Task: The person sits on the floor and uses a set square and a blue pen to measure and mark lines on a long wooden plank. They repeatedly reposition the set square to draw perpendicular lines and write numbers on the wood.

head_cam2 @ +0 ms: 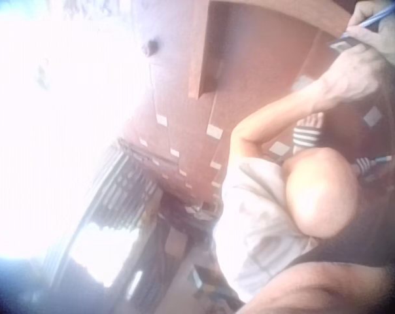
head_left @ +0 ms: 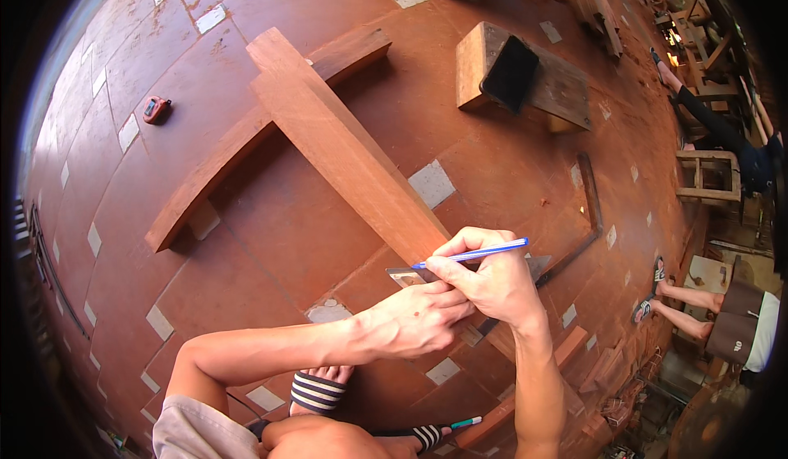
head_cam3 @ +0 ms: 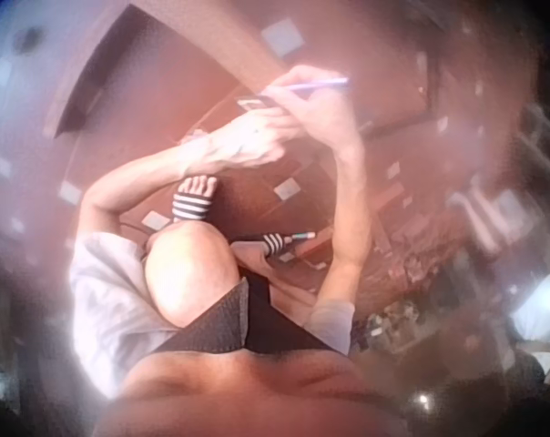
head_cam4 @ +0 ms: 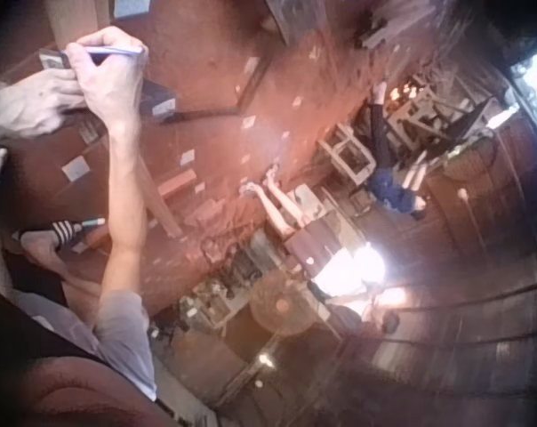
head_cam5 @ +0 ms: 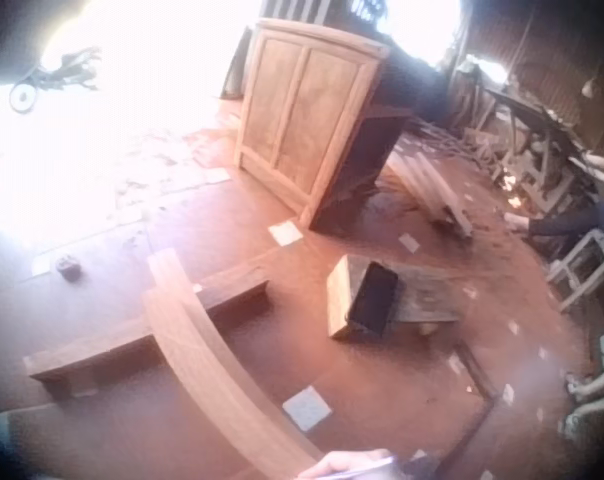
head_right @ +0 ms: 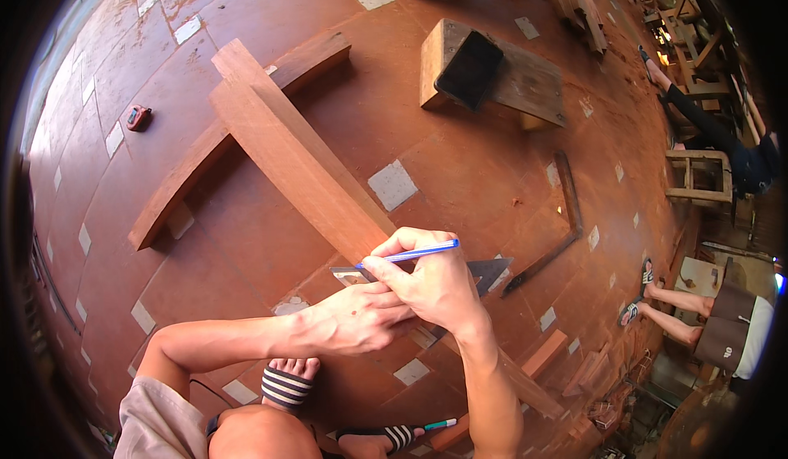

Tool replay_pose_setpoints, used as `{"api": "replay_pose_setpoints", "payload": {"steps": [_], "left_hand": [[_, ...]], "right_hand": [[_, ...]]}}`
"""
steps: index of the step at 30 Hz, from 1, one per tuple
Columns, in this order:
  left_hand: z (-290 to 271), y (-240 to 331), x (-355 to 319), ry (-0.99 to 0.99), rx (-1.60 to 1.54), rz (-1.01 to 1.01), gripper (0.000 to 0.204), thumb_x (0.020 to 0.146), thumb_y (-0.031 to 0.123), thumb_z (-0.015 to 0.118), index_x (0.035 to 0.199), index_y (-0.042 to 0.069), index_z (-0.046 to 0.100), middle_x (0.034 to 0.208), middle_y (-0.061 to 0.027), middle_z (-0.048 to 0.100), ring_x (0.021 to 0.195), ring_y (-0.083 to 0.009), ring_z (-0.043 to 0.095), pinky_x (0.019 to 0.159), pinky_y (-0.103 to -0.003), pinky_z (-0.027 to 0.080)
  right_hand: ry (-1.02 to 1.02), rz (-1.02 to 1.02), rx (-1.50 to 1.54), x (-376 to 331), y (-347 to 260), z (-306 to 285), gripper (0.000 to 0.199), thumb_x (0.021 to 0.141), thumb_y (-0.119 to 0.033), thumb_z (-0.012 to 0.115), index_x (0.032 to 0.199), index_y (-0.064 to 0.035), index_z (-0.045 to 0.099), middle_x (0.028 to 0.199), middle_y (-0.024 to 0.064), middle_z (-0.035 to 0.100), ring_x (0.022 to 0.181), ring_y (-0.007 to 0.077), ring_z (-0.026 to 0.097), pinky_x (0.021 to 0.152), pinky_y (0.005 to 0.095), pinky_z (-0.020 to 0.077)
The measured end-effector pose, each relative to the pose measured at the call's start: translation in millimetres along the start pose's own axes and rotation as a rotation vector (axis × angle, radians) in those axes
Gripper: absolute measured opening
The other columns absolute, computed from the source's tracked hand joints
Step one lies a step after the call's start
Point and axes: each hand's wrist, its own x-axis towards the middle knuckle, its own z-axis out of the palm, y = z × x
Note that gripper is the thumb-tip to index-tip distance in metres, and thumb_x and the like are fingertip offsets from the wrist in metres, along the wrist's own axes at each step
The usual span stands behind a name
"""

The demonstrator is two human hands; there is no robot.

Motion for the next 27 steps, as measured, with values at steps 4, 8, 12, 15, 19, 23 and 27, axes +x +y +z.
{"api": "replay_pose_setpoints", "payload": {"steps": [4,8,12,15,19,23,27], "left_hand": [[1.5,-1.7,-0.2,0.028,-0.041,0.005,0.057,0.081,0.022,0.067,0.134,0.002,0.072,0.131,-0.0096,0.067,0.126,-0.0253,0.062,0.108,-0.04,0.051],[2.1,-1.9,0.4,0.055,-0.034,0.01,0.041,0.082,0.02,0.069,0.119,0.002,0.076,0.124,-0.0069,0.07,0.114,-0.0213,0.062,0.095,-0.035,0.052],[0.7,-3.3,1.5,0.115,-0.03,0.029,0.036,0.083,0.02,0.07,0.113,0.003,0.078,0.121,-0.0059,0.071,0.111,-0.0198,0.062,0.092,-0.033,0.052],[-1.3,1.6,-0.7,0.127,0.071,0.065,0.035,0.083,0.021,0.07,0.112,0.003,0.078,0.119,-0.0067,0.071,0.11,-0.0201,0.062,0.089,-0.033,0.052],[-2.0,30.6,-6.4,0.068,0.054,0.149,0.03,0.084,0.021,0.069,0.107,0.003,0.077,0.105,-0.0057,0.066,0.1,-0.0215,0.061,0.082,-0.034,0.05],[-4.6,51.9,5.6,-0.022,0.005,0.256,0.028,0.083,0.019,0.069,0.107,0.005,0.076,0.102,-0.0054,0.063,0.1,-0.0226,0.061,0.082,-0.036,0.051],[-1.9,77.4,32.7,-0.135,-0.059,0.352,0.031,0.084,0.02,0.069,0.112,0.008,0.076,0.107,-0.0053,0.062,0.105,-0.0234,0.06,0.086,-0.036,0.051]], "right_hand": [[0.063,-0.051,-0.177,-3.2,-5.2,-7.8,0.019,0.09,-0.013,0.084,0.088,0.0041,0.076,0.075,0.0124,0.076,0.067,0.0151,0.071,0.062,0.032,0.0544],[0.067,-0.019,-0.278,-4.6,-7.6,-18.2,0.017,0.089,-0.012,0.08,0.086,0.0036,0.075,0.076,0.0181,0.076,0.068,0.0259,0.077,0.064,0.0368,0.0577],[0.084,-0.026,-0.259,-7.0,-3.3,-17.2,0.017,0.09,-0.012,0.08,0.086,0.0033,0.076,0.075,0.0165,0.076,0.067,0.0226,0.075,0.063,0.0354,0.0569],[0.188,-0.044,-0.145,-30.3,-1.1,-25.5,0.015,0.092,-0.011,0.081,0.089,0.0028,0.077,0.076,0.0118,0.077,0.068,0.0152,0.073,0.063,0.0316,0.0554],[0.322,-0.025,-0.026,-106.9,-4.3,-64.4,0.01,0.096,-0.006,0.081,0.096,0.0032,0.078,0.087,0.0093,0.079,0.08,0.0097,0.071,0.07,0.0262,0.0554],[0.477,0.155,-0.276,-206.0,2.5,-103.2,0.016,0.093,-0.013,0.083,0.088,0.0005,0.076,0.076,0.0076,0.077,0.068,0.0121,0.071,0.064,0.0299,0.0536],[0.551,0.194,-0.316,-306.7,10.7,-119.7,0.015,0.092,-0.012,0.083,0.087,0.0002,0.076,0.072,0.0072,0.075,0.065,0.0126,0.07,0.061,0.0299,0.052]]}}
